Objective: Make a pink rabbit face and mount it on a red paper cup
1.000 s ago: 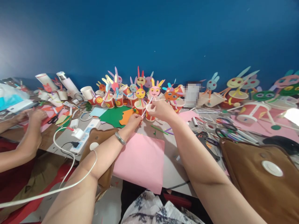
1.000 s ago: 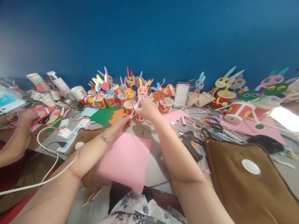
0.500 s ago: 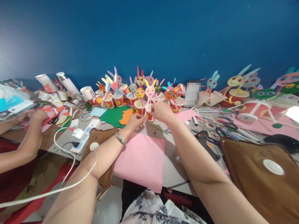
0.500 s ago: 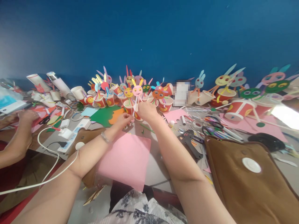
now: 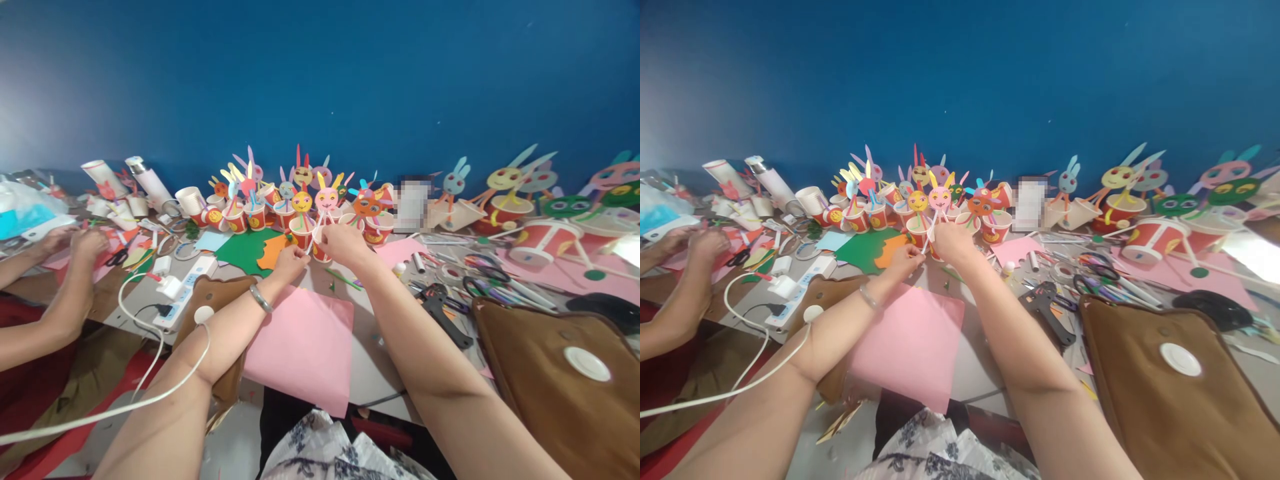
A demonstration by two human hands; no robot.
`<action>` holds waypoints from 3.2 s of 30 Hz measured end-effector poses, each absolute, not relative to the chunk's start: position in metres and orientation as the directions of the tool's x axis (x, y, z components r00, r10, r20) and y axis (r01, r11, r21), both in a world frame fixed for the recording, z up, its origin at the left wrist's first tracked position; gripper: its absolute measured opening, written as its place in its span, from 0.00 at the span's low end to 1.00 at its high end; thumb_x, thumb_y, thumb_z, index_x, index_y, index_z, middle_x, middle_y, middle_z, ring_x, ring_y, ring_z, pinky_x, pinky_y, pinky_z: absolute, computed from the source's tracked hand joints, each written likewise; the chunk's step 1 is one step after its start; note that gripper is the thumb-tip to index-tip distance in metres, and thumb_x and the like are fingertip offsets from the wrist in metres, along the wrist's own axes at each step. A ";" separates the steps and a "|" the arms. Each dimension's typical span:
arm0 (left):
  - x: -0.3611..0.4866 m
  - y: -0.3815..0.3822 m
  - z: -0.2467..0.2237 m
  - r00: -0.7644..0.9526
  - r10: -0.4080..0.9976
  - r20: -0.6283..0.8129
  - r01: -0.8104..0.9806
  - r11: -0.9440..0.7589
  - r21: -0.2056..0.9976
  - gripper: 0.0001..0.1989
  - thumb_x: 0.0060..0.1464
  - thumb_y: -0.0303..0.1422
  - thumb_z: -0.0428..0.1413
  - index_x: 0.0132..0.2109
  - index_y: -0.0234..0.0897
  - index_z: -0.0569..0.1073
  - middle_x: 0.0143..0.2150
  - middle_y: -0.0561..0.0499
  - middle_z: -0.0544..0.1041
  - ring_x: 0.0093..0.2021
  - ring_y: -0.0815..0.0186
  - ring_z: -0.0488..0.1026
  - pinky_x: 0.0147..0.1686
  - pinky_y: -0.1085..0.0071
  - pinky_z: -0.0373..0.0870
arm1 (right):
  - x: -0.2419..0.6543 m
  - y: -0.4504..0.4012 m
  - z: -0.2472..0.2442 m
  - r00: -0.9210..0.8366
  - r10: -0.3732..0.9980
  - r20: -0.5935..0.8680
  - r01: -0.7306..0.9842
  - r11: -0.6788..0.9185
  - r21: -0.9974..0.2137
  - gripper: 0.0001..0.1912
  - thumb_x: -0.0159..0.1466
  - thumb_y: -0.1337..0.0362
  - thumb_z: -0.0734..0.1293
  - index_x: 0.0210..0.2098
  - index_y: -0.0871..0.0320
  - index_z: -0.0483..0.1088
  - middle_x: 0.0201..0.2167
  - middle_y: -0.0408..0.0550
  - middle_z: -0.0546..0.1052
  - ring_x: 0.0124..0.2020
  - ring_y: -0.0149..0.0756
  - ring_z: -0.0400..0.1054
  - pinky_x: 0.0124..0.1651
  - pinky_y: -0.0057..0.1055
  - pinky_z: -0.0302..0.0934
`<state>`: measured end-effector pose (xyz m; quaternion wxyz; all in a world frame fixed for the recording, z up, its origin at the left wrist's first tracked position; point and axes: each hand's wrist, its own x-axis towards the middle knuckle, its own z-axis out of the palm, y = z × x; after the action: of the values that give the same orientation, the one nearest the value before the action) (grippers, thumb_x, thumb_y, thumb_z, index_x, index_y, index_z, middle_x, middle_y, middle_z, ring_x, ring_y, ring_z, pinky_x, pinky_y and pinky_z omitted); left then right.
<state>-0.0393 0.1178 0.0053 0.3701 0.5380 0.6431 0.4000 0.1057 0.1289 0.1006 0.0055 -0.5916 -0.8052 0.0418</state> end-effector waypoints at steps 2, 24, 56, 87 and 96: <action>-0.039 0.117 0.005 -0.144 0.989 -0.043 0.399 0.098 0.912 0.06 0.49 0.27 0.58 0.28 0.37 0.68 0.22 0.56 0.70 0.26 0.69 0.69 0.32 0.72 0.65 | 0.105 0.128 0.101 -0.303 0.952 -0.042 0.951 0.300 -0.071 0.18 0.68 0.70 0.59 0.50 0.63 0.77 0.49 0.62 0.81 0.50 0.49 0.76 0.49 0.36 0.64; -0.041 0.121 0.005 -0.072 0.995 -0.071 0.366 0.093 0.926 0.27 0.64 0.54 0.49 0.27 0.38 0.70 0.20 0.53 0.68 0.21 0.70 0.65 0.25 0.72 0.59 | 0.107 0.133 0.095 -0.287 0.958 0.006 0.957 0.287 -0.048 0.17 0.67 0.70 0.60 0.50 0.64 0.76 0.48 0.65 0.81 0.51 0.52 0.76 0.48 0.38 0.66; -0.040 0.125 -0.007 -0.113 0.993 0.027 0.481 0.031 0.876 0.11 0.52 0.30 0.57 0.23 0.37 0.68 0.21 0.56 0.67 0.25 0.70 0.63 0.30 0.73 0.57 | 0.106 0.135 0.089 -0.310 0.950 0.027 0.949 0.311 -0.044 0.17 0.67 0.67 0.61 0.51 0.62 0.76 0.48 0.64 0.81 0.51 0.51 0.76 0.49 0.38 0.67; -0.042 0.128 -0.014 -0.070 0.994 0.082 0.587 -0.025 0.809 0.12 0.54 0.30 0.56 0.24 0.37 0.66 0.20 0.58 0.64 0.24 0.71 0.60 0.28 0.72 0.53 | 0.108 0.144 0.075 -0.307 0.948 0.080 0.949 0.311 -0.046 0.16 0.66 0.69 0.61 0.50 0.62 0.75 0.47 0.62 0.81 0.51 0.51 0.77 0.49 0.37 0.67; -0.043 0.122 -0.008 0.053 0.997 0.064 0.542 -0.083 0.836 0.12 0.44 0.33 0.65 0.28 0.37 0.68 0.23 0.60 0.69 0.26 0.72 0.63 0.30 0.74 0.58 | 0.110 0.141 0.081 -0.291 0.955 0.058 0.954 0.295 -0.057 0.16 0.64 0.69 0.64 0.49 0.62 0.76 0.46 0.62 0.81 0.49 0.51 0.76 0.48 0.37 0.66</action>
<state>-0.0435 0.1216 -0.0084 0.3262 0.6482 0.5934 0.3484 0.1098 0.1407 0.0809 0.0405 -0.5938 -0.8036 0.0056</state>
